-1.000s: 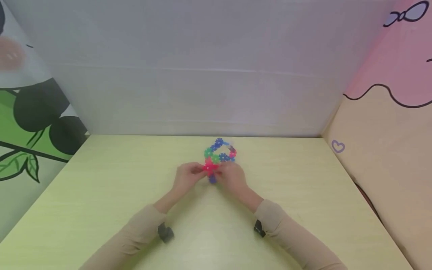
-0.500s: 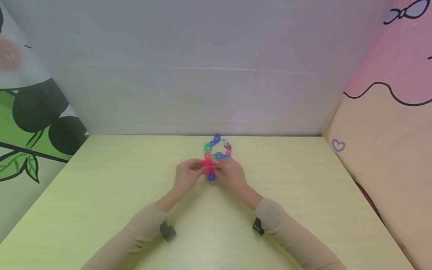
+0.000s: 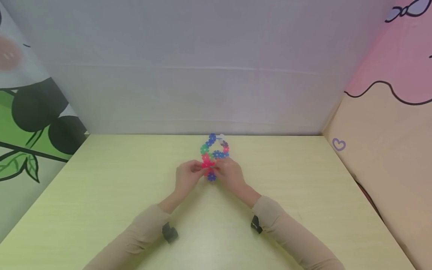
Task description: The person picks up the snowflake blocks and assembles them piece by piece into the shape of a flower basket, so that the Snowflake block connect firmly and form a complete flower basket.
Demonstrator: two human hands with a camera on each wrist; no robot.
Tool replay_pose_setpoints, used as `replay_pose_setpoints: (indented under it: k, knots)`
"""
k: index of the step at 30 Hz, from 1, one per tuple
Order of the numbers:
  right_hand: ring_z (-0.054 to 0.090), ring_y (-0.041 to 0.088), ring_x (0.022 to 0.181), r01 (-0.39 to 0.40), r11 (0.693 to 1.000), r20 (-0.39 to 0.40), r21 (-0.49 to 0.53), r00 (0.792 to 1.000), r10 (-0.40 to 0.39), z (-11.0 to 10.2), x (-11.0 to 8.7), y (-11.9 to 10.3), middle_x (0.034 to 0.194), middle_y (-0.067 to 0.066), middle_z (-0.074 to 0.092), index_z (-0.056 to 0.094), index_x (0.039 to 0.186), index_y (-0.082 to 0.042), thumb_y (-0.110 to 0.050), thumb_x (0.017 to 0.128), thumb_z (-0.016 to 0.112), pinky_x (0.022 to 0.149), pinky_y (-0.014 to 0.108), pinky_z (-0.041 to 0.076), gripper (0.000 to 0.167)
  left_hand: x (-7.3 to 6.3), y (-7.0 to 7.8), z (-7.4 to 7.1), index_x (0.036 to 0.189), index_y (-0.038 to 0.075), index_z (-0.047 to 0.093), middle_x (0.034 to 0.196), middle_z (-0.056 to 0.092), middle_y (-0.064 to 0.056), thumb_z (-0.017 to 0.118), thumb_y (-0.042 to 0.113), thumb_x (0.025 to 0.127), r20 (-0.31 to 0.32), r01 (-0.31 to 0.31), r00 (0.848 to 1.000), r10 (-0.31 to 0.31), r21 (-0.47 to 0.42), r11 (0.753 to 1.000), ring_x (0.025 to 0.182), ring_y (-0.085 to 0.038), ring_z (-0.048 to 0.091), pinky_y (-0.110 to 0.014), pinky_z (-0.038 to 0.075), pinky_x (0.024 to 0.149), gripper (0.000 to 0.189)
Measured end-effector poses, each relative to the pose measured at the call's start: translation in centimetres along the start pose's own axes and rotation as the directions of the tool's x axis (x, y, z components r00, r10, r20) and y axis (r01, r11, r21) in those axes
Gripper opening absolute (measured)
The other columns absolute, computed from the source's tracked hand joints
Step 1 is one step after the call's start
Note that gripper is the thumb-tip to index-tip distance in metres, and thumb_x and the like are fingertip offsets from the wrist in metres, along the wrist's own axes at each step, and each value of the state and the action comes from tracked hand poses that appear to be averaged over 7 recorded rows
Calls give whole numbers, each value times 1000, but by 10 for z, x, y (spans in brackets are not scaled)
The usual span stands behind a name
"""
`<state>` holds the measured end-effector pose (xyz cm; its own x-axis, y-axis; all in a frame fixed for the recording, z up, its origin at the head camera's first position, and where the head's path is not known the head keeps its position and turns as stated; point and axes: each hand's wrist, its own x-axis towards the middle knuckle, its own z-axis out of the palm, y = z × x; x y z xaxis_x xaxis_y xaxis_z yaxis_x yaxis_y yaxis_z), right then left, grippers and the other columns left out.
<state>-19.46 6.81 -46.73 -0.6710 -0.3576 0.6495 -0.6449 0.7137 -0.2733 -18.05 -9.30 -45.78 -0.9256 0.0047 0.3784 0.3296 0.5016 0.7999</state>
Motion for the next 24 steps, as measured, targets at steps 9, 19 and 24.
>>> replay_pose_setpoints:
  k: [9,19,24]
  knots:
    - [66,21,73,23,1000,15,12,1000,-23,4,-4,0,77,8,74,75,80,0,-6,82,75,67,30,57,6,-6,0,2,83,-3,73,81,76,-18,76,9,85,-24,42,999,-42,22,999,74,-28,74,-24,57,61,12]
    - [67,21,74,35,999,32,-20,999,-35,5,-8,1,77,8,75,76,78,-1,-6,81,77,69,31,58,5,-11,1,9,77,-5,72,76,75,-19,76,5,82,-58,33,998,-31,34,999,68,-29,73,-25,57,57,11]
    - [67,22,75,-25,998,85,-51,996,29,6,-6,-2,77,7,74,77,80,-2,-7,80,78,70,32,58,5,-8,-3,6,77,-4,73,77,75,-18,76,5,82,-20,25,999,-24,49,999,69,-28,73,-23,56,56,12]
